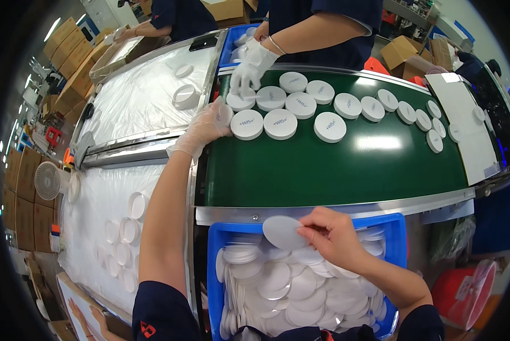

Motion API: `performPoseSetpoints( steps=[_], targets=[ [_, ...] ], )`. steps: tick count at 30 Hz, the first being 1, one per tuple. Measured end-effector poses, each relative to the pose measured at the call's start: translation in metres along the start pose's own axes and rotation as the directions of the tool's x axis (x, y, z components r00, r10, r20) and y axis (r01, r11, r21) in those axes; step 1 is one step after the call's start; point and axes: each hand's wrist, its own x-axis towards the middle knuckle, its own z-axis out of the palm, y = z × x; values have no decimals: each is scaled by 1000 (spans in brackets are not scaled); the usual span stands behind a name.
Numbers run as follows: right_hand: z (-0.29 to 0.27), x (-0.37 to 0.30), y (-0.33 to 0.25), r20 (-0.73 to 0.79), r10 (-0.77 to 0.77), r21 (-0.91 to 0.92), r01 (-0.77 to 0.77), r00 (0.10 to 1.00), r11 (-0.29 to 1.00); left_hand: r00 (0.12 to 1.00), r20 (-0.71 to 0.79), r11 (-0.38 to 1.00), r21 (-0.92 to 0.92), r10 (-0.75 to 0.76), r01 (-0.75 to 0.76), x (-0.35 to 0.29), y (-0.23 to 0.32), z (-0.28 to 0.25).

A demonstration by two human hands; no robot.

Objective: The person sorts plastic lids by hand, taking them from a storage bin and placing them onto a conveyor belt.

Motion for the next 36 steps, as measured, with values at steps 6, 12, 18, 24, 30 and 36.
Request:
performPoseSetpoints(
  steps=[6, 12, 18, 24, 30, 36],
  targets=[
    [-24, 14, -8, -137, 243, 381, -175, 960, 908, 947, -42, 906, -306, -320, 292, -47, 77, -32],
    [-17, 12, -12, -123, 216, 365, -158, 969, 918, 854, 518, -329, -816, -51, 475, -151, 168, -27],
    [-7, -2, -10, -151, -230, -248, 189, 961, 950, 874, 428, 276, -833, -229, 480, -182, 196, -27],
    [-16, -19, 10, 119, -133, -616, 179, 984, 767, 702, 75, 167, -948, -708, 270, -205, 70, -19],
    [8, -40, 33, 677, -1, -608, 560, 736, 562, 491, 59, 170, -897, -869, 408, -283, -42, -20],
    [22, -52, 51, 815, -114, -470, 764, 567, 441, 725, -121, 688, 243, -678, 683, -256, 13, -43]
  ],
)
